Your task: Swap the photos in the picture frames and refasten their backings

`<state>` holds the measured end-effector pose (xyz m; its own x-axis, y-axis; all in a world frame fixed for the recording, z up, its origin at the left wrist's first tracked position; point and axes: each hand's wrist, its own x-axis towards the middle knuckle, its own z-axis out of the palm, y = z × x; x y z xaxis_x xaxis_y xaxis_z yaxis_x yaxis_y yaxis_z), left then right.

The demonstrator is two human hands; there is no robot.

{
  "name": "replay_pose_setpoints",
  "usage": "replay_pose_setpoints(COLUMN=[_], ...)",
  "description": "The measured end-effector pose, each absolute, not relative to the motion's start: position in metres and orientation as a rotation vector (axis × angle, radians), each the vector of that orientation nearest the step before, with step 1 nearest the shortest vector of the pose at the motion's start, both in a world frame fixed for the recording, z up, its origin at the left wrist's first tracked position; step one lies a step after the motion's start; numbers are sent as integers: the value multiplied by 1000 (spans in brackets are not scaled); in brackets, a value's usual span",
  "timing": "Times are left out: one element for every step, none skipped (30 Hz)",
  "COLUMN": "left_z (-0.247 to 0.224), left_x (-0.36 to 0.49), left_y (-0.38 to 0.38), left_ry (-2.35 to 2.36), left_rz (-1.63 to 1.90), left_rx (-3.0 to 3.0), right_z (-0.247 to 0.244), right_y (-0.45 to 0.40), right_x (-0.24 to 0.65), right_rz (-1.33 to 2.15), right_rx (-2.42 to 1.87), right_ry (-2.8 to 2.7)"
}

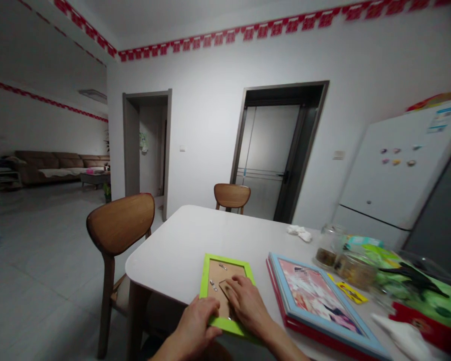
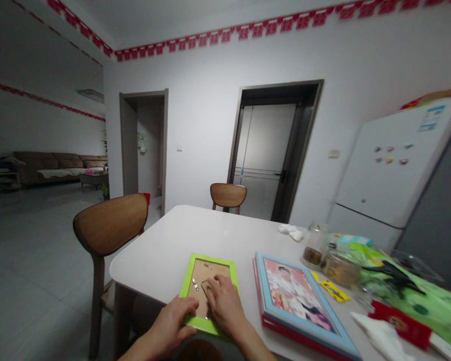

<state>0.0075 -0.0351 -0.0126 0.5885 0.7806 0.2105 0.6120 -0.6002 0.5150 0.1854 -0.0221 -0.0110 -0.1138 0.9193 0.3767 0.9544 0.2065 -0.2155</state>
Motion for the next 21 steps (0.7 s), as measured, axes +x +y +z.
replay_pose_setpoints(left_z=[-13, -13, -14, -14, -14, -15, -16, -16, -17, -18, -19, -19, -20, -21, -22, -22, -23, -24, -24, -24, -24], left_x=[7, 6, 6, 5, 4, 3, 3, 2, 2, 2, 2, 2, 1, 1, 1, 1, 1, 2, 2, 2, 2], left_y=[-36, -37, -37, -38, -38, -38, -39, -39, -38, -38, -38, -38, -38, -37, -37, -37, -36, -36, -36, -35, -35], left_ry=[1122, 1120, 1117, 1110, 1104, 1101, 1101, 1101, 1097, 1091, 1084, 1078, 1073, 1070, 1072, 1075, 1078, 1082, 1084, 1086, 1089], left_rz=[595, 594, 593, 596, 604, 616, 633, 650, 666, 676, 684, 690, 694, 694, 692, 688, 684, 680, 678, 676, 674], left_rx=[2424, 2422, 2422, 2424, 2425, 2421, 2414, 2406, 2400, 2397, 2396, 2396, 2398, 2401, 2403, 2405, 2406, 2405, 2405, 2403, 2399], right_z=[-11, -11, -11, -10, -10, -10, -10, -10, -10, -10, -11, -11, -11, -11, -11, -11, -10, -10, -10, -10, -10], right_y=[-20, -19, -17, -16, -15, -14, -14, -13, -12, -12, -11, -10, -10, -9, -9, -9, -9, -9, -9, -9, -7], right_x=[178, 171, 166, 161, 158, 157, 156, 156, 157, 157, 157, 157, 157, 156, 156, 155, 155, 154, 154, 155, 156], right_rz=[-64, -29, -8, 0, 1, -1, -5, -8, -11, -15, -20, -25, -29, -33, -34, -33, -29, -23, -11, 8, 34], right_rx=[-1690, -1658, -1645, -1643, -1643, -1641, -1637, -1632, -1627, -1626, -1631, -1635, -1636, -1635, -1633, -1631, -1627, -1618, -1607, -1597, -1601], right_ry=[-2104, -2141, -2167, -2187, -2205, -2222, -2232, -2235, -2234, -2227, -2220, -2224, -2244, -2274, -2307, -2336, -2356, -2364, -2363, -2350, -2311])
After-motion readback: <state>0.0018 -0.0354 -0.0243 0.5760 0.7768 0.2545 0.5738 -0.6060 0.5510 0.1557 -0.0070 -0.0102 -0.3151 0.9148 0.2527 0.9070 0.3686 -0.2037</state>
